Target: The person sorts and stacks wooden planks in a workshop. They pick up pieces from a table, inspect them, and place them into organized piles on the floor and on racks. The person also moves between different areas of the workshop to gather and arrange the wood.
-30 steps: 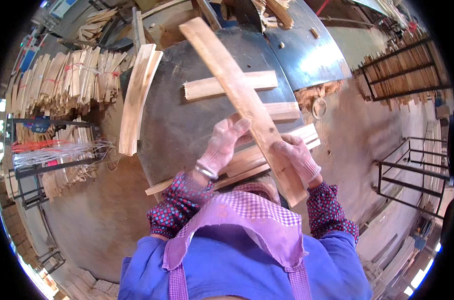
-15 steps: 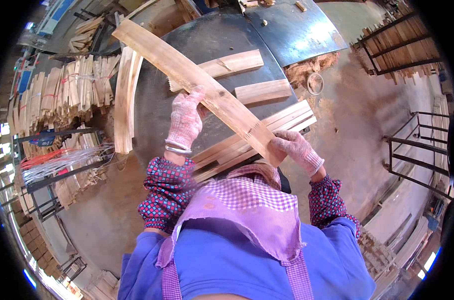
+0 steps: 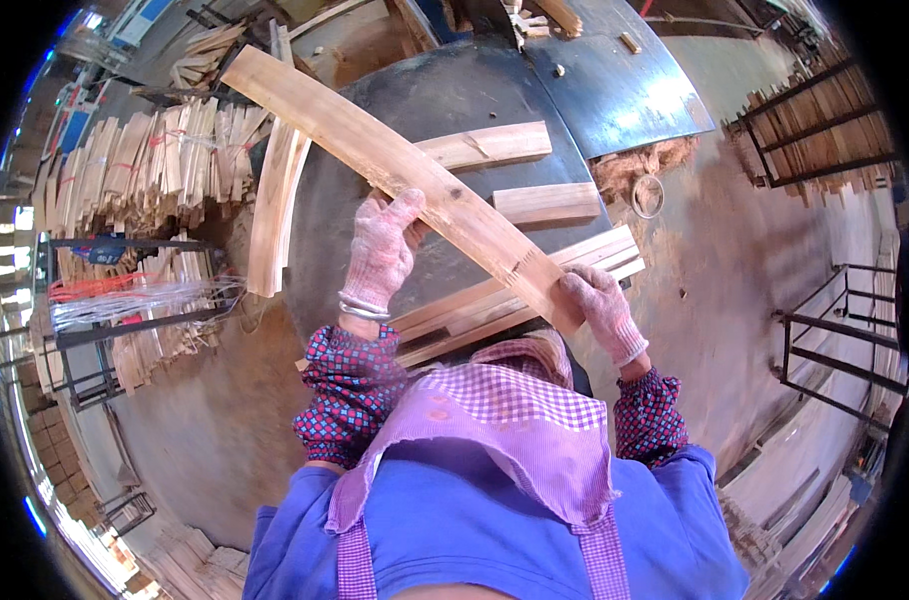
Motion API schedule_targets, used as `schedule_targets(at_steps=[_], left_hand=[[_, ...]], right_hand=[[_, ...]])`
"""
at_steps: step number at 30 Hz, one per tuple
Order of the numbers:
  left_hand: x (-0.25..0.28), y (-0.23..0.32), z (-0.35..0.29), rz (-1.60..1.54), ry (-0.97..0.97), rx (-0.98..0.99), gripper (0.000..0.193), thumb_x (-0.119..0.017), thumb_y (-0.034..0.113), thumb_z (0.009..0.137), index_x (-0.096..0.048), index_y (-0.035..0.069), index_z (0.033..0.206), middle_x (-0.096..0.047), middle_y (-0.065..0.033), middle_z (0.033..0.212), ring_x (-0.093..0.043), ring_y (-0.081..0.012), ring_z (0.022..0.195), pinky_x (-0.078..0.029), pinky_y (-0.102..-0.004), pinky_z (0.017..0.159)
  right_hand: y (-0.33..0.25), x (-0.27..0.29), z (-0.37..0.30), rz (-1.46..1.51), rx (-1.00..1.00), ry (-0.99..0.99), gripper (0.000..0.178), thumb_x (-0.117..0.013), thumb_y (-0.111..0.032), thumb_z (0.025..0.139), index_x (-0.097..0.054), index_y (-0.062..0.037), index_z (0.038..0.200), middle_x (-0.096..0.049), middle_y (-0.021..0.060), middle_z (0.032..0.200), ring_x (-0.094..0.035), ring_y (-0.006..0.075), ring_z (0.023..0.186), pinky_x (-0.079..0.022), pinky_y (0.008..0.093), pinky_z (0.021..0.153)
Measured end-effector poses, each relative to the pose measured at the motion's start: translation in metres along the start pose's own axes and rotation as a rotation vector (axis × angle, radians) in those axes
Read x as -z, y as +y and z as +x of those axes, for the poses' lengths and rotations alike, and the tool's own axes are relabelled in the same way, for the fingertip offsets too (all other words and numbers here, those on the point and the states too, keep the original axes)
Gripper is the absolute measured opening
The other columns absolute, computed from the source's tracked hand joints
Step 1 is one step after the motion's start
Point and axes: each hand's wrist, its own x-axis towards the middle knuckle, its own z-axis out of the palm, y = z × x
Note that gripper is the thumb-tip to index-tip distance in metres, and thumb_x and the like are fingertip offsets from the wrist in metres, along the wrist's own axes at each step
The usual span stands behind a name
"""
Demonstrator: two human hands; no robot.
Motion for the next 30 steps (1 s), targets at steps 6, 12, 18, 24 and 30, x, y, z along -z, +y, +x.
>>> schedule_targets(at_steps=[6, 12, 18, 24, 30], left_hand=[[-0.003, 0.008, -0.012, 0.092, 0.014, -0.034, 0.034, -0.061, 0.004, 0.089, -0.053, -0.001, 0.122, -0.064, -0.0080, 0.111, -0.064, -0.0177, 0.101, -0.054, -0.0305, 0.090], [-0.012, 0.009, -0.024, 0.212, 0.035, -0.196, 0.043, -0.063, 0.004, 0.087, -0.049, -0.003, 0.127, -0.062, -0.0093, 0.114, -0.062, -0.0163, 0.101, -0.052, -0.0289, 0.091], [-0.025, -0.022, -0.041, 0.193, 0.037, -0.167, 0.055, -0.068, 0.004, 0.083, -0.045, 0.000, 0.133, -0.058, -0.0076, 0.122, -0.057, -0.0176, 0.111, -0.046, -0.0320, 0.100], [-0.014, -0.015, -0.038, 0.211, -0.017, -0.141, 0.055, -0.068, 0.005, 0.083, -0.046, 0.000, 0.133, -0.059, -0.0062, 0.119, -0.058, -0.0169, 0.110, -0.047, -0.0314, 0.099], [-0.007, -0.003, -0.038, 0.241, -0.054, -0.129, 0.055, -0.070, 0.006, 0.082, -0.050, 0.001, 0.132, -0.061, -0.0051, 0.117, -0.059, -0.0153, 0.106, -0.050, -0.0309, 0.094]], right_hand=[[-0.008, -0.004, 0.000, -0.045, 0.017, -0.031, 0.035, -0.058, -0.029, 0.091, -0.068, 0.0031, 0.103, -0.065, 0.0036, 0.083, -0.057, 0.0104, 0.078, -0.047, 0.0275, 0.072], [-0.017, -0.013, 0.002, -0.070, 0.036, 0.014, 0.032, -0.057, -0.027, 0.093, -0.069, 0.0018, 0.099, -0.066, 0.0043, 0.080, -0.057, 0.0094, 0.075, -0.048, 0.0276, 0.068], [-0.024, -0.036, 0.009, 0.042, 0.097, 0.059, 0.028, -0.061, -0.021, 0.092, -0.069, 0.0008, 0.109, -0.070, 0.0054, 0.087, -0.063, 0.0102, 0.082, -0.051, 0.0268, 0.074], [-0.015, -0.045, 0.023, 0.103, 0.156, 0.042, 0.028, -0.060, -0.021, 0.093, -0.069, 0.0025, 0.105, -0.070, 0.0042, 0.087, -0.062, 0.0103, 0.079, -0.051, 0.0276, 0.071], [-0.017, -0.055, 0.019, 0.167, 0.039, 0.044, 0.028, -0.058, -0.022, 0.094, -0.070, 0.0014, 0.102, -0.067, 0.0015, 0.083, -0.058, 0.0075, 0.075, -0.049, 0.0259, 0.068]])
